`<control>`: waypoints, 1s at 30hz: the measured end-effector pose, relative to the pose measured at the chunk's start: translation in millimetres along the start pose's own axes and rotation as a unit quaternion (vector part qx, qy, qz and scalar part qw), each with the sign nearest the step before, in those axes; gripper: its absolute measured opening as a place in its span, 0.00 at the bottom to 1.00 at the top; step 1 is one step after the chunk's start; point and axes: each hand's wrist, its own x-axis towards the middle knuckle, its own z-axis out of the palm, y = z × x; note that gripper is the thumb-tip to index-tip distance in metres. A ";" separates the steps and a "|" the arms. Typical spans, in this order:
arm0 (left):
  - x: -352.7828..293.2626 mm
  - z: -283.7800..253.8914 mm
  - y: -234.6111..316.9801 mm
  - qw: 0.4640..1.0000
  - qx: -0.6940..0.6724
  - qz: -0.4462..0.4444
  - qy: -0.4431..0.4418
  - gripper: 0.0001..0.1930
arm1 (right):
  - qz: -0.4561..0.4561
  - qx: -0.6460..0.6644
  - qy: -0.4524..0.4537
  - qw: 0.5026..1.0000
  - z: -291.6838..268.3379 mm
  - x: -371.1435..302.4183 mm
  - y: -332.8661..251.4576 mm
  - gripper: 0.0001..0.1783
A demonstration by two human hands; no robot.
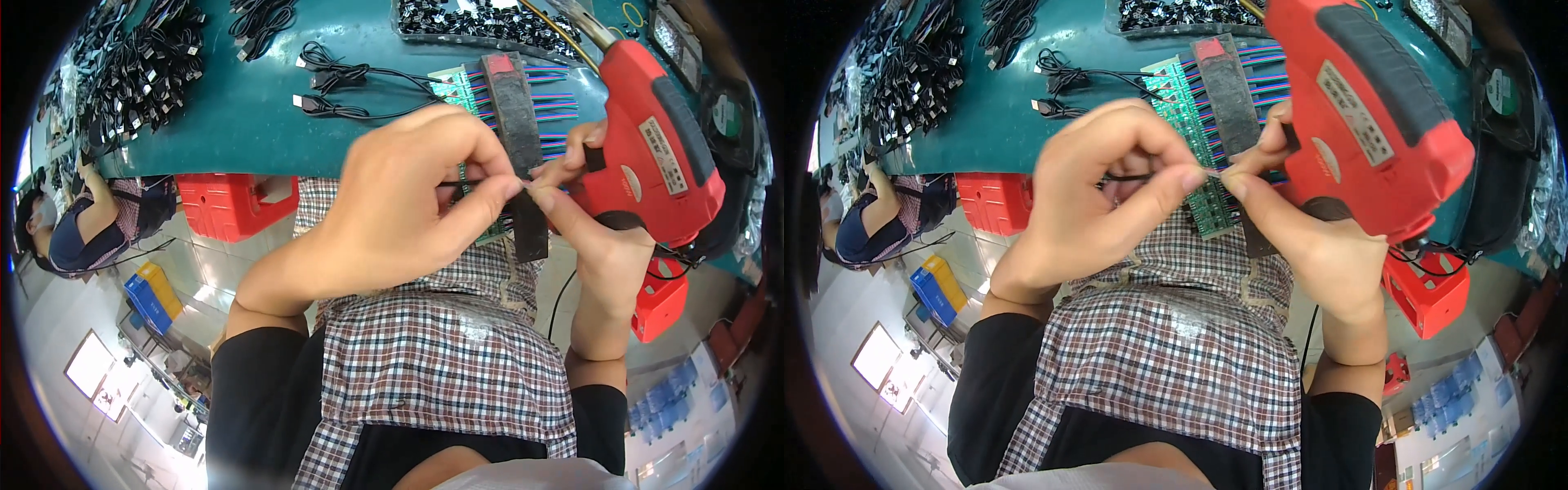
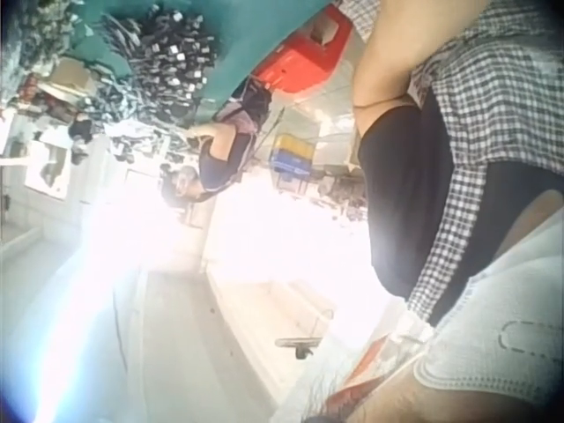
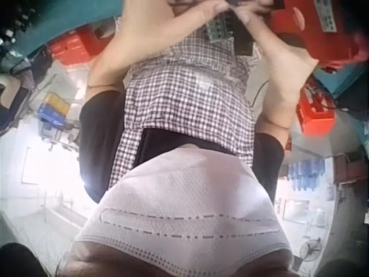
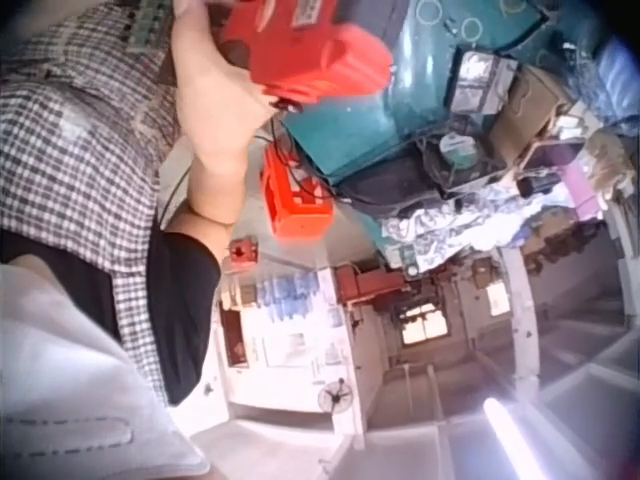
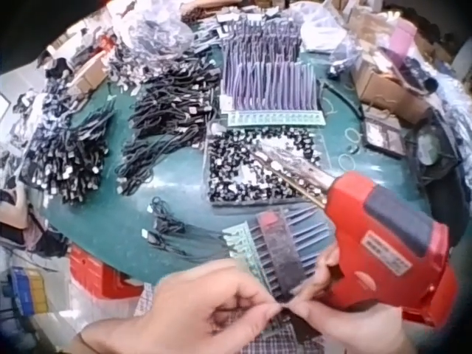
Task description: The person solders wires onto circuit boards using a soldering iron, replaces the finished circuit board under a metal weight, and attaches and solders more wires onto the new board.
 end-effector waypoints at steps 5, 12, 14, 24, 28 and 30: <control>1.8 -16.7 -9.8 0.964 0.228 0.022 0.132 0.05 | -0.032 -0.070 0.083 0.994 -4.1 -17.4 -10.2 0.21; 4.5 6.8 -32.7 0.948 0.293 0.002 0.123 0.04 | -0.024 -0.132 0.098 0.986 -21.3 -63.3 6.1 0.19; 6.2 10.0 -36.1 0.948 0.295 0.001 0.121 0.05 | 0.007 -0.104 0.050 0.993 -27.0 -77.1 6.0 0.20; 9.5 15.0 -37.9 0.941 0.311 0.001 0.134 0.07 | 0.015 -0.329 -0.032 0.944 -40.8 -96.4 24.9 0.12; 9.9 15.0 -37.6 0.940 0.313 0.008 0.140 0.07 | -0.007 -0.322 -0.015 0.947 -37.2 -95.9 26.9 0.09; 9.3 14.9 -36.6 0.939 0.314 0.010 0.140 0.07 | 0.010 -0.313 -0.011 0.950 -37.2 -96.8 27.5 0.08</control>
